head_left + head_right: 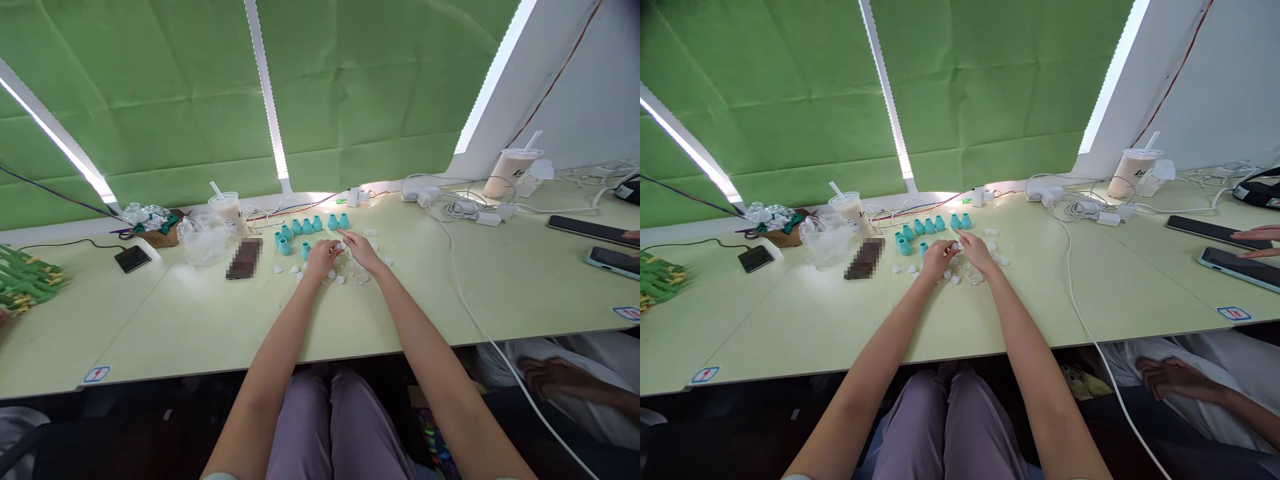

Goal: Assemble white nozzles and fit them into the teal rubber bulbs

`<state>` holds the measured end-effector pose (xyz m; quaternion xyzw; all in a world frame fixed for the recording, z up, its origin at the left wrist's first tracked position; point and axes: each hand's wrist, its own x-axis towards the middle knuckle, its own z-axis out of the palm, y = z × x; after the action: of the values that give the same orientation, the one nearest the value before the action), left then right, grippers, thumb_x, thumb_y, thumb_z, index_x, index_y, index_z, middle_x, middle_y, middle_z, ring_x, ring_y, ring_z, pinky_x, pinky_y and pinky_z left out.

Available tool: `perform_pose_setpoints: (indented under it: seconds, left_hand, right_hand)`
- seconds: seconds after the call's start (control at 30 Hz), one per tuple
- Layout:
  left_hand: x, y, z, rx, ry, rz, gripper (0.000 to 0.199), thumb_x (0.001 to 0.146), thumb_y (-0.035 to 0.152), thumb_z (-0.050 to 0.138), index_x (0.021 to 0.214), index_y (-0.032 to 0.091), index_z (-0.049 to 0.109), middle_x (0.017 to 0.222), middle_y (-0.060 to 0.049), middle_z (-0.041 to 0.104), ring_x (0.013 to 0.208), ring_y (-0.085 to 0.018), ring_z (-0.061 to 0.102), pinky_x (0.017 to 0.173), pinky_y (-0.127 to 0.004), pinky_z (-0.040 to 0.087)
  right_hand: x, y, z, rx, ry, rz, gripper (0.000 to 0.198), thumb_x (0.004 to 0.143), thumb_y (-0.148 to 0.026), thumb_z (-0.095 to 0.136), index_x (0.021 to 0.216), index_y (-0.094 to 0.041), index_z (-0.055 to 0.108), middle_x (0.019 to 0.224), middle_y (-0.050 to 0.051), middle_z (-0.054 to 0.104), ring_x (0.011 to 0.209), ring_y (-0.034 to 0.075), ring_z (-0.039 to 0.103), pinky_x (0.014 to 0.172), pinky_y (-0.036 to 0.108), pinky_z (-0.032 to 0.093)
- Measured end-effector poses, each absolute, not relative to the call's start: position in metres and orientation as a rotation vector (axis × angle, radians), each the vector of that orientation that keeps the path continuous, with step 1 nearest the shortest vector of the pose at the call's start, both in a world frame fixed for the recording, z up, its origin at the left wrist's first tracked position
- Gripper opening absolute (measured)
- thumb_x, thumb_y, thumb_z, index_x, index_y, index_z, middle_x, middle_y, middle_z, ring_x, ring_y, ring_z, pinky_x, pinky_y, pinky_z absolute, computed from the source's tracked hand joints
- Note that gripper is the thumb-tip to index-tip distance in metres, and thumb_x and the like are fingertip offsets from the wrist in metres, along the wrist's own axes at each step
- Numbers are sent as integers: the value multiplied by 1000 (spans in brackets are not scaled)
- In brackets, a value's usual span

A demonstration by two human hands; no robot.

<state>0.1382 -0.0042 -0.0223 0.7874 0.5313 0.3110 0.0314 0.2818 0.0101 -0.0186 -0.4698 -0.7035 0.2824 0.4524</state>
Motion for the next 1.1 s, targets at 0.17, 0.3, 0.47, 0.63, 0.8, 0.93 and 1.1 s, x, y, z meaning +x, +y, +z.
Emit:
perform_pose_setpoints:
  seconds: [0.17,0.3,0.47,0.63,0.8,0.93,1.1]
  left_hand:
    - [137,-4,-20,2372,1672,982,25,85,36,54,106,25,63,89,-2,64,88,-15,55,71,-24,38]
    - [136,-2,-19,2363,1648,1028,25,86,37,52,103,24,65,85,-1,64,85,-14,55,69,-24,38]
    - [138,-2,-16,2346,1617,1069,26,86,38,51,104,25,65,83,-1,65,84,-14,55,68,-24,38]
    - [142,-5,-11,2326,1547,1155,27,86,39,51,103,24,65,83,-1,66,81,-14,56,70,-24,39]
    - [143,-4,-8,2301,1524,1193,28,87,39,49,102,23,66,80,-1,66,78,-14,56,70,-24,40]
    - [141,-3,-7,2264,1523,1223,27,86,39,50,101,23,67,80,-1,66,77,-13,56,71,-24,40]
    - [140,-2,-8,2185,1487,1285,27,84,35,54,105,23,67,84,-1,68,78,-13,57,72,-24,44]
  right_hand:
    - [285,10,-13,-1115,-1615,689,39,76,-38,57,111,-20,55,79,2,68,66,16,58,71,33,44]
    - [287,12,-11,-1062,-1479,836,29,67,-43,67,78,-17,63,72,5,68,68,17,61,60,28,43]
    - [288,11,-9,-1023,-1422,865,28,65,-44,68,77,-19,71,78,5,70,68,16,58,60,28,46]
    - [287,10,-6,-998,-1362,878,26,64,-41,70,80,-20,73,84,4,72,68,14,57,65,30,47]
    - [286,6,-3,-954,-1354,922,30,61,-39,73,84,-20,72,83,4,71,76,18,61,67,31,48]
    - [287,5,-1,-936,-1348,954,29,59,-38,75,81,-19,72,82,5,71,79,19,62,72,33,48]
    - [287,4,1,-979,-1433,802,25,61,-40,73,75,-19,72,78,4,71,77,18,59,70,31,46]
